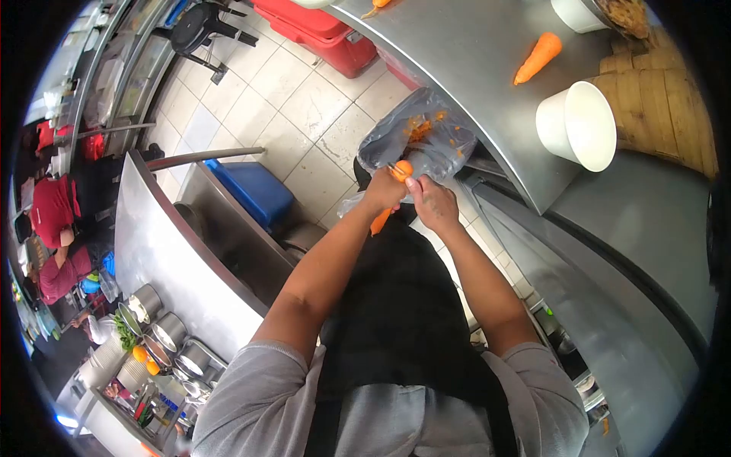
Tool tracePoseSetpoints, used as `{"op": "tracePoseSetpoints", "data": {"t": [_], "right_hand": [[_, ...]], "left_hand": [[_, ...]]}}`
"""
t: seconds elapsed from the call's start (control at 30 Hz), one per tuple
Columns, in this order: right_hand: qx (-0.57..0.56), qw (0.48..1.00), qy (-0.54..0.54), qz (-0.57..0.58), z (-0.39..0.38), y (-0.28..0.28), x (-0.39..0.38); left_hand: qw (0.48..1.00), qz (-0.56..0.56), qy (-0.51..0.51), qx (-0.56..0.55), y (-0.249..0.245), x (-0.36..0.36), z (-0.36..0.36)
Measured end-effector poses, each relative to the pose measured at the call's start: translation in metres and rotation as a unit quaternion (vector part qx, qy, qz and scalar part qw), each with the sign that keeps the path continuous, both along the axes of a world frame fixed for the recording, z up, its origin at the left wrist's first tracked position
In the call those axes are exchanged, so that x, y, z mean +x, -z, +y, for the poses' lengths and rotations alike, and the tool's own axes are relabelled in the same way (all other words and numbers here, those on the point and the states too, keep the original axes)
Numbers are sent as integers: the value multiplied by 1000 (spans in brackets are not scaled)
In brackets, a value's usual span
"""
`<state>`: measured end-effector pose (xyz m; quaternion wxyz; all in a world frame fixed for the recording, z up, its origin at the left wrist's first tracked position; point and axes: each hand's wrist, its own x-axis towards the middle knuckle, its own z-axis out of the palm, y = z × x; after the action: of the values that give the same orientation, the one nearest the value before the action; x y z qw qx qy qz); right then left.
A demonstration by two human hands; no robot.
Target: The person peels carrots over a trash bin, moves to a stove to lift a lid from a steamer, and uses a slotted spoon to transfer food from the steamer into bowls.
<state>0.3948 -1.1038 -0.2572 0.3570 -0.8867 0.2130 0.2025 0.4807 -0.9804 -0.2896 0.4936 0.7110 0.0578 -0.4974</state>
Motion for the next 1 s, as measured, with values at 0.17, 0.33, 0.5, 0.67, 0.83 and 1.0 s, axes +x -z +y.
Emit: {"op": "tracePoseSetpoints", "data": {"t": [0.17,0.33,0.5,0.67,0.83,1.0], "right_hand": [[-38,997,47,48,-31,35,2],[-21,998,-14,58,-23,28,-5],[-2,996,-24,83,-22,19,-4],[-37,993,44,106,-32,65,-19],[41,999,24,21,-11,17,-18],[-42,998,22,43,-28,39,-10]], "left_hand": [[992,-85,70,54,-7,-5,1],[982,-93,120,111,-7,-10,1],[942,-247,170,149,23,-22,13],[931,-261,202,153,21,-23,13],[987,94,-57,-115,-9,-18,14],[999,-22,29,36,-5,-21,16]]}}
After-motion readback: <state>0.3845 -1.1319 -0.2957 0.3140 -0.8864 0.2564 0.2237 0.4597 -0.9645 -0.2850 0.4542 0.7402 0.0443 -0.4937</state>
